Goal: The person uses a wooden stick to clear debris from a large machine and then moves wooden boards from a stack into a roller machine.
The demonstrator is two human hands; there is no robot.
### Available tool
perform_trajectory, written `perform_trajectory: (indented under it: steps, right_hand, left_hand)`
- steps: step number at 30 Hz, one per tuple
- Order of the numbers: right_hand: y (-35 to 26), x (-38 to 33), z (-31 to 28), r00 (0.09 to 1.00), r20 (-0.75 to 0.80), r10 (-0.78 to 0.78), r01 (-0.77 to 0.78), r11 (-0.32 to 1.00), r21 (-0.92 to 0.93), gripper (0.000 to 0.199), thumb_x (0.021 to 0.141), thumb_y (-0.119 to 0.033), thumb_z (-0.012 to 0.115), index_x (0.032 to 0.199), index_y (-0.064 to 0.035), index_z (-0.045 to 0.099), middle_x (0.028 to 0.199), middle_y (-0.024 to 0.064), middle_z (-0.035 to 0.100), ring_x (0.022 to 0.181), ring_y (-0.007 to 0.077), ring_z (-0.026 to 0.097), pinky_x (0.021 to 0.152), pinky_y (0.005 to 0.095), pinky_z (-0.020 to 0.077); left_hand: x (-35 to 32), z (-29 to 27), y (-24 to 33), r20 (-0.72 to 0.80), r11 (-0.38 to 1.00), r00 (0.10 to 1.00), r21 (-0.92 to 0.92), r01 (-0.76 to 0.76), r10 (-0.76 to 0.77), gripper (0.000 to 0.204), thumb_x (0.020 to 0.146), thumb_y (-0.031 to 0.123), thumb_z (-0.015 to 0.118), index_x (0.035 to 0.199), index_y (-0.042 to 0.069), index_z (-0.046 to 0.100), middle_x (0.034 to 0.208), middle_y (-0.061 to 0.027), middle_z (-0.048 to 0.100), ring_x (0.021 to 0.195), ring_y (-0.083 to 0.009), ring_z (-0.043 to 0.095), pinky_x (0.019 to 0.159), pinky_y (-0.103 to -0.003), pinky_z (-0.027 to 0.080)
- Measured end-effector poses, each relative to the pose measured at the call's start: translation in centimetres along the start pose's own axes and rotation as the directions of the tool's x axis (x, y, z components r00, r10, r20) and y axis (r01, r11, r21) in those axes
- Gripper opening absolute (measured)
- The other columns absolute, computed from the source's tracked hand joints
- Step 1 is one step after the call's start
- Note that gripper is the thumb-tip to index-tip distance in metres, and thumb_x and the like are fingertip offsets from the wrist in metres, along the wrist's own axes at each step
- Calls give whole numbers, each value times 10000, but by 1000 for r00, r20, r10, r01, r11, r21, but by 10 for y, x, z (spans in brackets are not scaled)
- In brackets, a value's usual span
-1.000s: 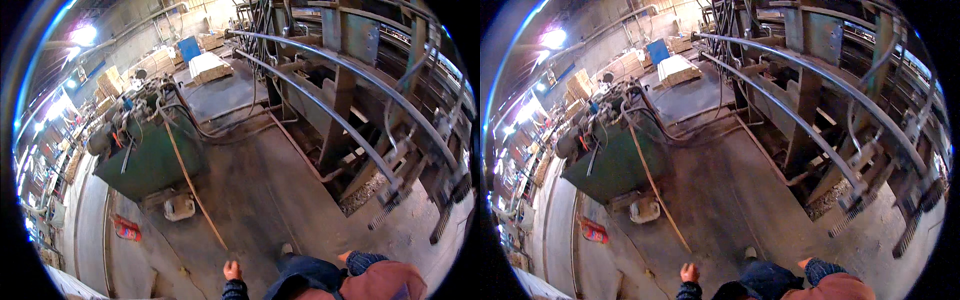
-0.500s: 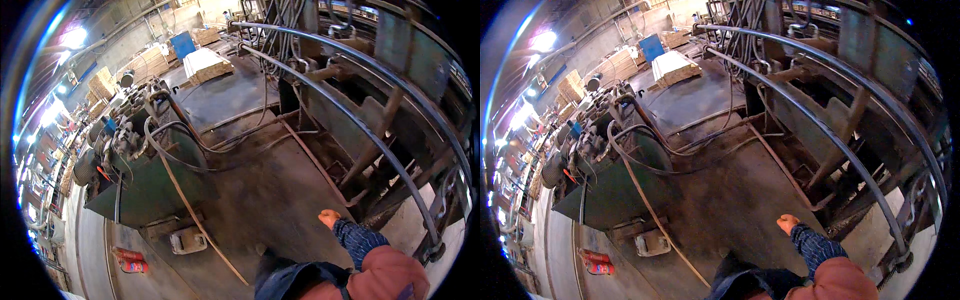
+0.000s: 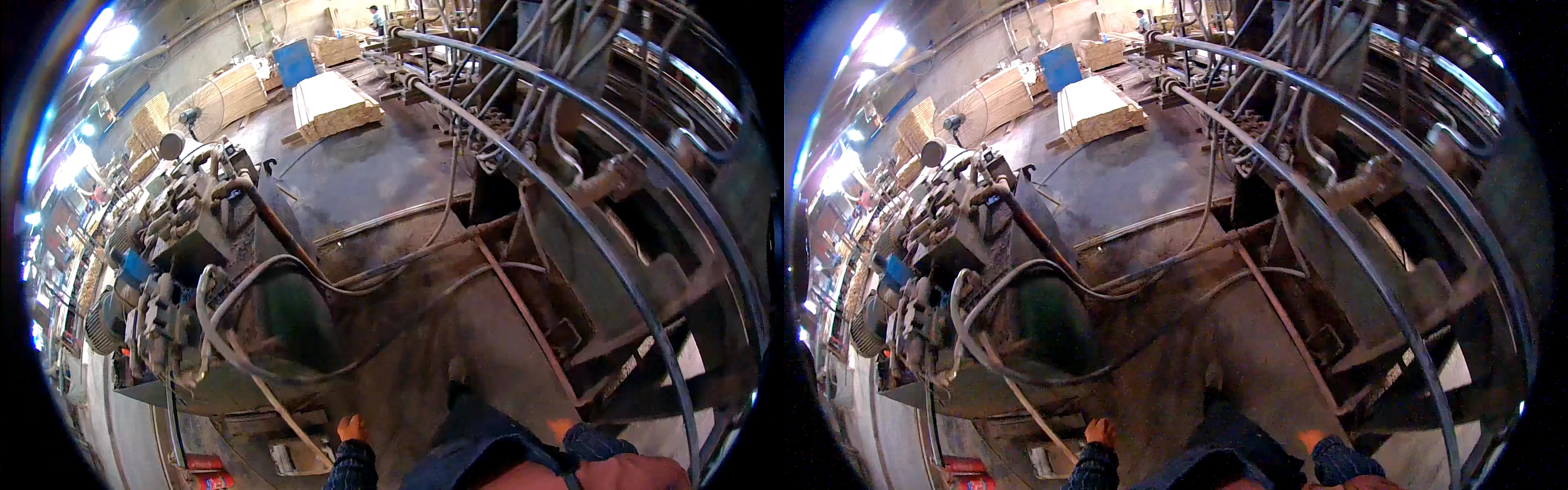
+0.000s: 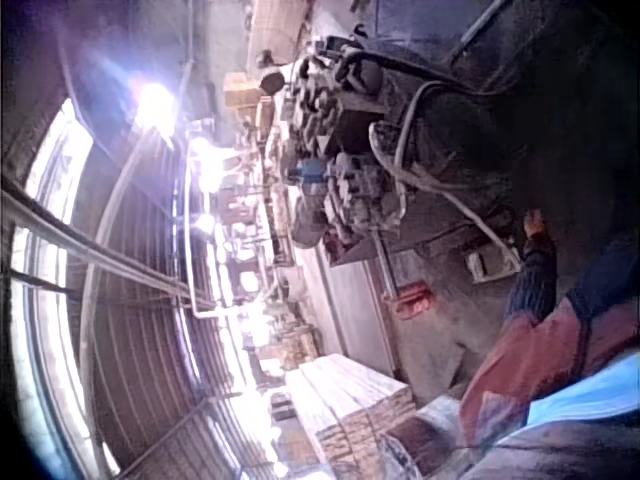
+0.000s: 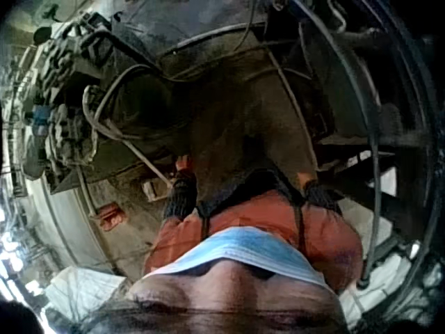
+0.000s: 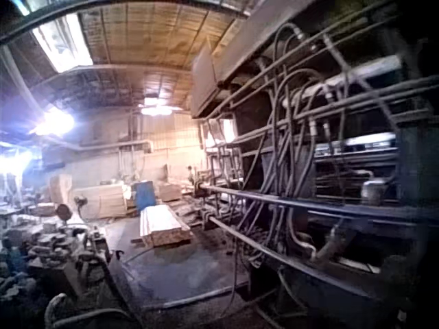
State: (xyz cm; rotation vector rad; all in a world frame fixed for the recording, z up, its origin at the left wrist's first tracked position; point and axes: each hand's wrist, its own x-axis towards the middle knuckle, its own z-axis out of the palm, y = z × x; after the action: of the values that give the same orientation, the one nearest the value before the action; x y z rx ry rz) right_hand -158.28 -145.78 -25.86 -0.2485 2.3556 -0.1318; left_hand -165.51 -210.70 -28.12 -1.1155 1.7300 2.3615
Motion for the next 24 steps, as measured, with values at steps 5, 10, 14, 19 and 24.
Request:
perform_trajectory:
  steps: [5, 10, 14, 19, 24]
  right_hand:
    - [45, 101, -124, 999, -21, 45, -46, 998, -47, 378, 847, -214, 651, 1209, -104, 655, 1154, 161, 673, 1097, 389, 624, 929, 467, 521]
    - [91, 210, -302, 836, -543, -79, 113, 993, 30, 283, 845, -204, 679, 1091, -68, 659, 1027, 123, 666, 974, 327, 611, 826, 427, 512]
    - [50, 305, -426, 839, -215, 499, 159, 153, 975, 379, 937, -291, 669, 1211, -29, 680, 1005, 34, 669, 780, 174, 578, 697, 354, 491]
    - [-30, 379, -532, 837, -316, 446, 12, 563, 826, 442, 890, -351, 682, 1198, -34, 683, 1142, 128, 703, 1053, 261, 650, 919, 353, 501]
    - [-114, 461, -653, 938, -170, 302, -78, 661, 747, 466, 892, -400, 673, 1214, -63, 685, 1206, 145, 692, 1138, 303, 636, 992, 376, 479]
  left_hand:
    - [91, 10, 29, -154, 617, 988, 775, 135, -23, 278, 980, 422, 511, 1067, 179, 615, 993, -48, 641, 891, -287, 586, 709, -496, 483]
    - [114, 37, 39, -233, 750, 966, 617, 239, -117, 267, 964, 415, 529, 1052, 179, 616, 993, -55, 633, 908, -287, 587, 737, -482, 484]
    - [116, 38, 53, -279, 716, 953, 640, 278, -120, 259, 952, 410, 544, 1041, 178, 616, 994, -60, 627, 921, -287, 588, 760, -470, 485]
    - [167, 75, 75, -230, 659, 965, 707, 255, -127, 249, 936, 404, 562, 1027, 178, 617, 995, -66, 619, 938, -287, 589, 788, -456, 486]
    - [264, 129, 128, -161, 618, 977, 756, 213, -139, 241, 921, 397, 580, 1012, 177, 618, 995, -72, 612, 955, -287, 590, 816, -442, 487]
